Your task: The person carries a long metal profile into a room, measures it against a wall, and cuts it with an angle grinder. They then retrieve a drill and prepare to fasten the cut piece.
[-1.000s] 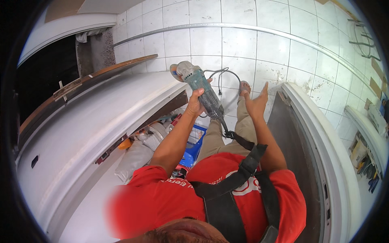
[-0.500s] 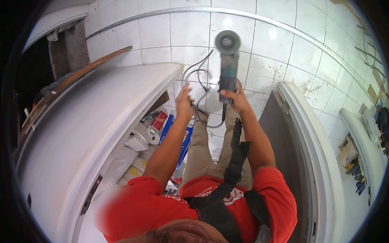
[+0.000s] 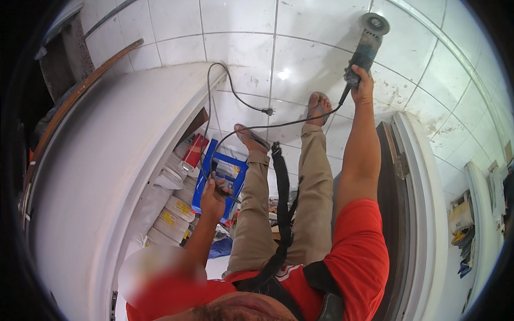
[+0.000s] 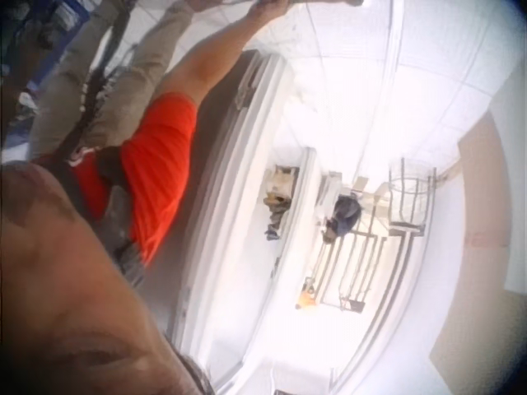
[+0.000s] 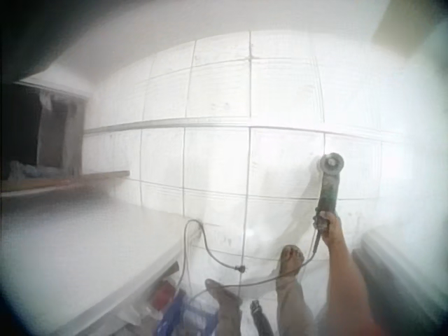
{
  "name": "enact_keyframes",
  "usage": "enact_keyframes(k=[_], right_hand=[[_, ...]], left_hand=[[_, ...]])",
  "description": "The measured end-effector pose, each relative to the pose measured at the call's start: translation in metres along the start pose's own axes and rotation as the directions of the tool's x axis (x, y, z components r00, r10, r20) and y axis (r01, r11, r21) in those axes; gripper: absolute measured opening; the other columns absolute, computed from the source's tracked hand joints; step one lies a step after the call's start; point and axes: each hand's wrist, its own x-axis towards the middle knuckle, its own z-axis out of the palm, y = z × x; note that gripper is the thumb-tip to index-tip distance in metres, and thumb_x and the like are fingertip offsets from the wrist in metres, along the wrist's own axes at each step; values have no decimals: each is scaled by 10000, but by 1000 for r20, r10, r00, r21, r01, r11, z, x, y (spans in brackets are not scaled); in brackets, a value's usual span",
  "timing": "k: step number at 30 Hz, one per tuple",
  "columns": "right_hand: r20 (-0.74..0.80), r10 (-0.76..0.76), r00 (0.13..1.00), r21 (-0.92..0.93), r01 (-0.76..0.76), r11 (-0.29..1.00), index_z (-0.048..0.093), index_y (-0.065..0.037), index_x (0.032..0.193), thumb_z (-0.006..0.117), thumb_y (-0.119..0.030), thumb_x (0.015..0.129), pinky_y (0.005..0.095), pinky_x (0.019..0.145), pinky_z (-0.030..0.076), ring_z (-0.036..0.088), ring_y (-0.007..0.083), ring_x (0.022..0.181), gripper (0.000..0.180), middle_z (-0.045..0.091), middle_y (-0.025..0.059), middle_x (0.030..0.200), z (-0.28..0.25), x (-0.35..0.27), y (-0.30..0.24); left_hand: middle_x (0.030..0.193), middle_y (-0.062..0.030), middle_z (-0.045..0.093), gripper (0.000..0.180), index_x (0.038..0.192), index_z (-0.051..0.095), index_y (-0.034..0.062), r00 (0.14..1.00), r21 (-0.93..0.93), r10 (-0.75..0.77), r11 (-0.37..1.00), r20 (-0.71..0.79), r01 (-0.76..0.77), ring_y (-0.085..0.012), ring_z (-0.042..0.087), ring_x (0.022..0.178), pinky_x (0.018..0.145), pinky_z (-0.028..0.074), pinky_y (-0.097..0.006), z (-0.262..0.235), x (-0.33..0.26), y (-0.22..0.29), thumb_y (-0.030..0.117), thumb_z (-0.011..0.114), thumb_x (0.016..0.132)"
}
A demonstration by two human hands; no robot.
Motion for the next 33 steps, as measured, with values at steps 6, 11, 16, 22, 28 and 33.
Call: enact_keyframes(k=[6,11,16,22,28,33], right_hand=[[22,-1,1000,14,0,1000,550,16,1173,660,-126,786,343,718,523,640,242,836,426,641,131,1037,-8,21,1],[58,15,998,-22,-13,1000,542,17,1195,654,-146,795,335,746,513,634,231,861,446,642,130,1042,-16,21,1],[-120,44,992,-336,-82,938,587,18,1189,709,-205,798,319,828,486,624,209,906,467,642,111,1057,-46,26,8],[-150,-535,831,-987,-92,133,554,81,1251,702,-366,809,419,938,461,594,378,1103,645,600,287,1185,-50,-7,9],[-123,493,861,-729,-416,544,410,57,1368,447,-736,862,422,665,540,682,320,783,941,691,204,949,89,-117,58],[139,552,822,-252,-510,823,513,52,1125,433,-571,963,416,599,510,639,284,682,649,666,183,881,203,-220,39]], left_hand=[[1007,-80,634,112,1050,557,58,999,12,-11,1000,-53,12,-210,649,906,826,535,-399,19,-1,-2,31,567,942],[953,-53,612,223,816,551,87,988,180,97,977,120,-118,-208,644,922,856,530,-356,0,3,-17,-122,624,844],[950,-77,622,63,979,613,18,969,321,166,922,181,-218,-181,637,919,850,515,-321,22,-11,-9,47,619,923],[1015,-99,657,210,1108,639,-1,913,588,182,714,366,-379,-185,632,960,846,496,-315,53,-46,18,135,602,952],[1073,-136,659,223,1103,675,26,610,528,134,380,781,-759,-264,631,1005,882,485,-358,64,-82,12,75,653,886],[1018,-133,639,353,1228,625,52,531,554,-166,338,831,-761,-265,617,965,869,476,-358,27,-105,-4,154,669,893]])
